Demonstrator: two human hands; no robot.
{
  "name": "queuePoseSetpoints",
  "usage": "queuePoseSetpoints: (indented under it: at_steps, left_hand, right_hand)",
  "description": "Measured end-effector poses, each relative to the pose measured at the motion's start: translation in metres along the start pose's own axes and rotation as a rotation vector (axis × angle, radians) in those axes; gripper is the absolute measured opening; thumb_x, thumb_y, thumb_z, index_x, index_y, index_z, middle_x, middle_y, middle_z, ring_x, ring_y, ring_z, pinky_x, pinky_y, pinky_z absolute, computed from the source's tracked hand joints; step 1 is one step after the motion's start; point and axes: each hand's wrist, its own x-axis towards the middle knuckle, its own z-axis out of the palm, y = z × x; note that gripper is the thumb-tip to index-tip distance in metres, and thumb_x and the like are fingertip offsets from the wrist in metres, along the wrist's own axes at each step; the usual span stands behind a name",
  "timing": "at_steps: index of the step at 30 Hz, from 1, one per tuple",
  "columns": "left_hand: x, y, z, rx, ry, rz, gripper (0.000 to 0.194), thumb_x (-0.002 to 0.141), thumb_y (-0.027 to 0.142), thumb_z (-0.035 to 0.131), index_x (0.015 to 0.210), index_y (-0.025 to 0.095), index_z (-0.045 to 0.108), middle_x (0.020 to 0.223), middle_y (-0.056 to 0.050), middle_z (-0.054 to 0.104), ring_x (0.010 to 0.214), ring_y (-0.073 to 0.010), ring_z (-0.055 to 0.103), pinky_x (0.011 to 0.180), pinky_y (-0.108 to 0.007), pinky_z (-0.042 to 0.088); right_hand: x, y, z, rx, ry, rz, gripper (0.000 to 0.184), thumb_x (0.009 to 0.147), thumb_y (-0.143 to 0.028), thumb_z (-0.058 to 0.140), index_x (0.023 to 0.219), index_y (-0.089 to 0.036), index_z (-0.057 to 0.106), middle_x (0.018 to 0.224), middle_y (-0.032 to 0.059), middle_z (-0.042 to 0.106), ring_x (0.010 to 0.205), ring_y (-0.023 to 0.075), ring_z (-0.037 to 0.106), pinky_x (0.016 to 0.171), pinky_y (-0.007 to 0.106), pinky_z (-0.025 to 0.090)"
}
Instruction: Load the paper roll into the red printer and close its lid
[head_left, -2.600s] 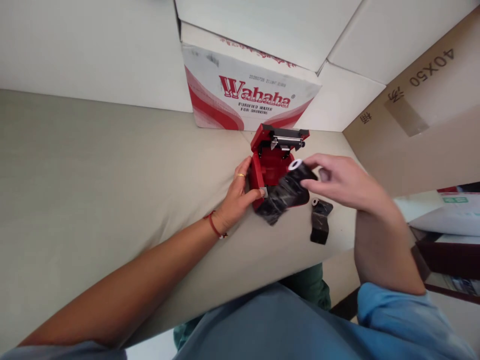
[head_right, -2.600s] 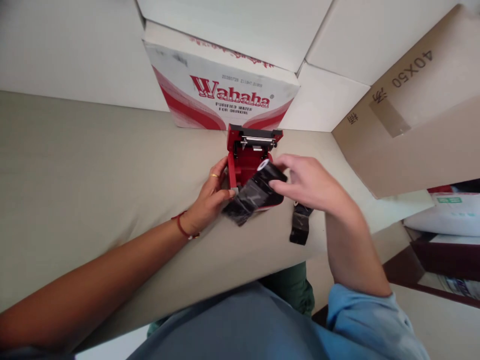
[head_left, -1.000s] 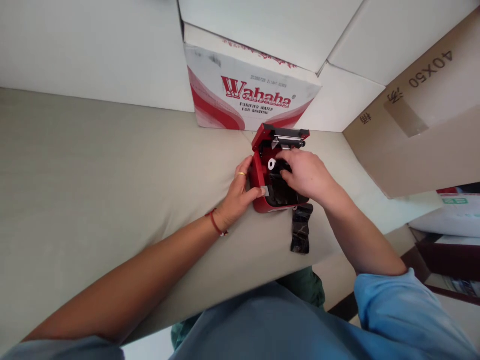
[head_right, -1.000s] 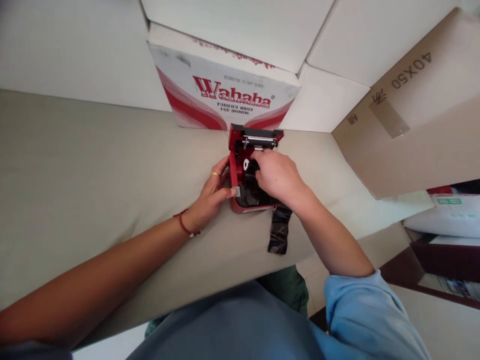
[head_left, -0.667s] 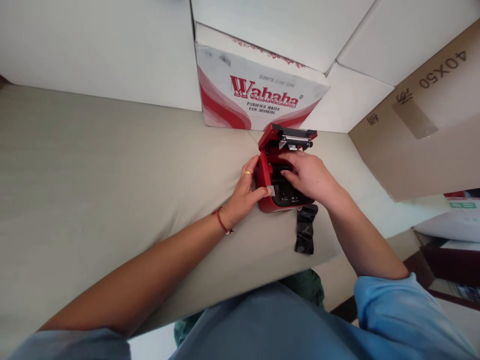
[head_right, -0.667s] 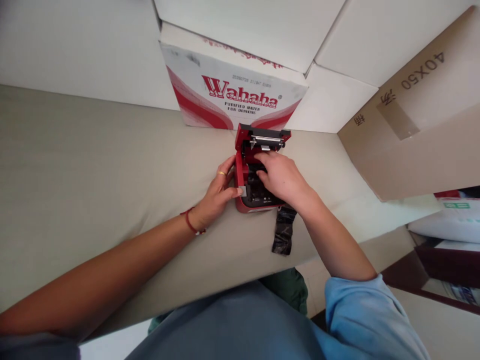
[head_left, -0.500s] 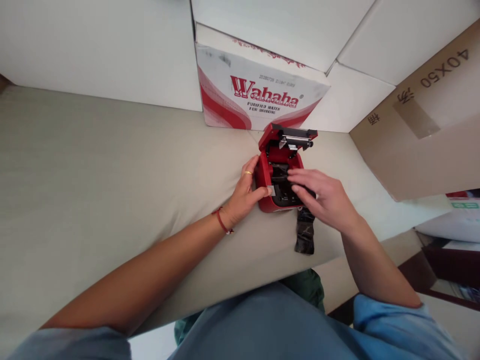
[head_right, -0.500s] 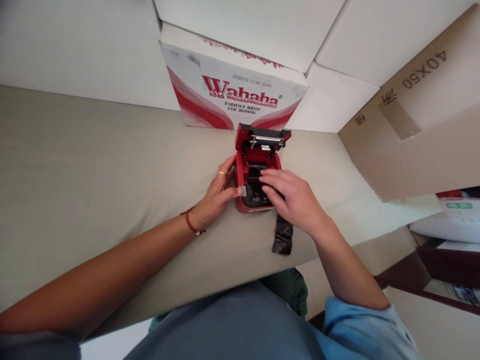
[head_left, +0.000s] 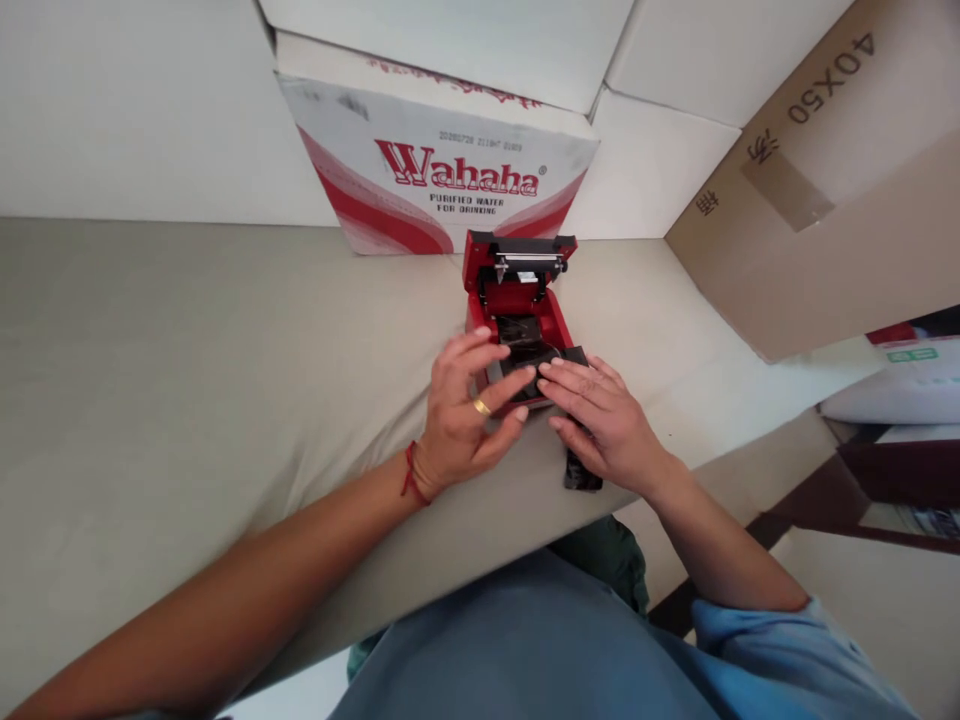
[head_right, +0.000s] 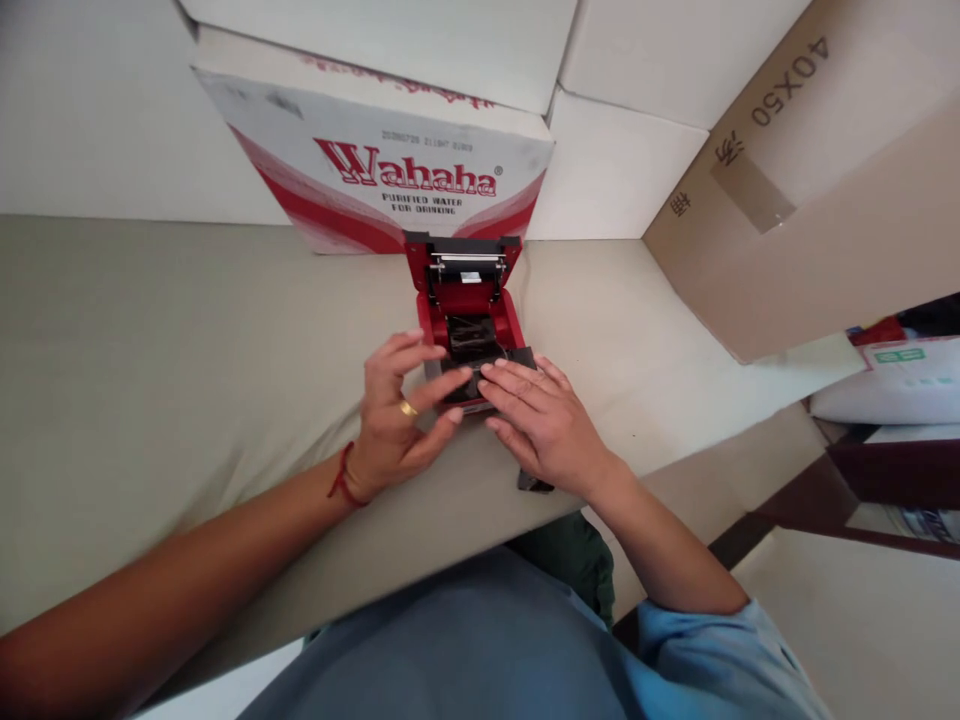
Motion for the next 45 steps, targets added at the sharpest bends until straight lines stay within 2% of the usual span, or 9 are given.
queuePoseSetpoints:
  at_steps: [8, 12, 15, 26, 30, 34, 37, 40, 45]
  left_hand:
    - [-0.007, 0.002, 0.007, 0.143, -0.059, 0.086, 0.054, 0.096, 0.019, 0.076, 0.143, 0.047, 0.071, 0.131, -0.001, 0.077, 0.143, -0.0283, 0.067, 0.139, -0.064, 0.034]
    - [-0.005, 0.002, 0.006, 0.188, -0.014, 0.145, 0.052, 0.096, 0.017, 0.076, 0.141, 0.042, 0.072, 0.132, -0.004, 0.075, 0.145, -0.0279, 0.064, 0.135, -0.062, 0.042]
    - [-0.005, 0.001, 0.005, 0.185, -0.023, 0.13, 0.054, 0.094, 0.017, 0.078, 0.141, 0.044, 0.071, 0.133, -0.003, 0.073, 0.146, -0.0291, 0.064, 0.134, -0.064, 0.043]
    - [-0.007, 0.0, 0.006, 0.236, 0.015, 0.139, 0.055, 0.091, 0.021, 0.08, 0.138, 0.049, 0.07, 0.135, -0.003, 0.068, 0.147, -0.0312, 0.061, 0.134, -0.067, 0.041]
    - [-0.007, 0.0, 0.007, 0.236, 0.024, 0.15, 0.051, 0.093, 0.021, 0.079, 0.137, 0.048, 0.072, 0.138, -0.003, 0.066, 0.151, -0.0298, 0.058, 0.136, -0.065, 0.038]
    - [-0.008, 0.0, 0.007, 0.182, 0.037, 0.133, 0.05, 0.094, 0.021, 0.08, 0.136, 0.048, 0.074, 0.139, -0.003, 0.066, 0.153, -0.0297, 0.056, 0.139, -0.063, 0.035]
    - [-0.01, -0.001, 0.008, 0.153, -0.001, 0.082, 0.054, 0.092, 0.023, 0.081, 0.137, 0.052, 0.072, 0.139, -0.001, 0.067, 0.153, -0.0314, 0.056, 0.14, -0.065, 0.03]
    - [-0.011, -0.001, 0.009, 0.159, -0.007, 0.086, 0.054, 0.091, 0.025, 0.08, 0.137, 0.051, 0.071, 0.139, -0.001, 0.067, 0.152, -0.032, 0.057, 0.139, -0.064, 0.032]
    - [-0.003, 0.001, 0.005, 0.105, 0.061, 0.043, 0.061, 0.095, 0.026, 0.074, 0.152, 0.043, 0.058, 0.137, -0.006, 0.067, 0.148, -0.032, 0.06, 0.135, -0.064, 0.039]
  right_hand:
    - [0.064, 0.056, -0.011, 0.143, 0.409, 0.29, 0.058, 0.119, -0.059, 0.037, 0.159, -0.029, 0.066, 0.16, 0.0118, 0.072, 0.151, 0.0273, 0.068, 0.13, 0.052, 0.053]
    - [0.117, 0.08, 0.001, 0.18, 0.365, 0.29, 0.069, 0.119, -0.067, 0.022, 0.172, -0.032, 0.05, 0.168, 0.0095, 0.065, 0.157, 0.026, 0.062, 0.132, 0.053, 0.049]
    - [0.133, 0.075, 0.005, 0.197, 0.318, 0.272, 0.066, 0.121, -0.063, 0.022, 0.165, -0.032, 0.06, 0.16, 0.0062, 0.072, 0.155, 0.0253, 0.063, 0.132, 0.053, 0.049]
    - [0.092, 0.036, -0.005, 0.081, 0.324, 0.204, 0.049, 0.119, -0.048, 0.041, 0.128, -0.029, 0.085, 0.133, 0.0076, 0.085, 0.129, 0.0261, 0.075, 0.12, 0.05, 0.057]
    - [0.066, 0.028, -0.001, 0.065, 0.299, 0.157, 0.046, 0.117, -0.044, 0.042, 0.135, -0.029, 0.082, 0.139, 0.0083, 0.084, 0.134, 0.0272, 0.075, 0.124, 0.053, 0.054]
    - [0.039, 0.024, 0.008, 0.073, 0.274, 0.192, 0.053, 0.119, -0.041, 0.037, 0.165, -0.027, 0.06, 0.133, 0.0081, 0.087, 0.132, 0.0248, 0.078, 0.126, 0.052, 0.053]
    - [0.033, 0.021, 0.01, -0.031, 0.217, 0.248, 0.048, 0.119, -0.038, 0.04, 0.153, -0.025, 0.07, 0.134, 0.0083, 0.087, 0.129, 0.0258, 0.081, 0.128, 0.052, 0.053]
    - [0.037, 0.019, 0.008, -0.104, 0.193, 0.307, 0.043, 0.119, -0.034, 0.043, 0.132, -0.023, 0.082, 0.129, 0.0084, 0.088, 0.119, 0.0259, 0.085, 0.113, 0.044, 0.064]
    - [0.042, 0.018, 0.006, -0.104, 0.186, 0.327, 0.04, 0.118, -0.032, 0.045, 0.129, -0.025, 0.083, 0.123, 0.0036, 0.09, 0.113, 0.023, 0.087, 0.098, 0.036, 0.07]
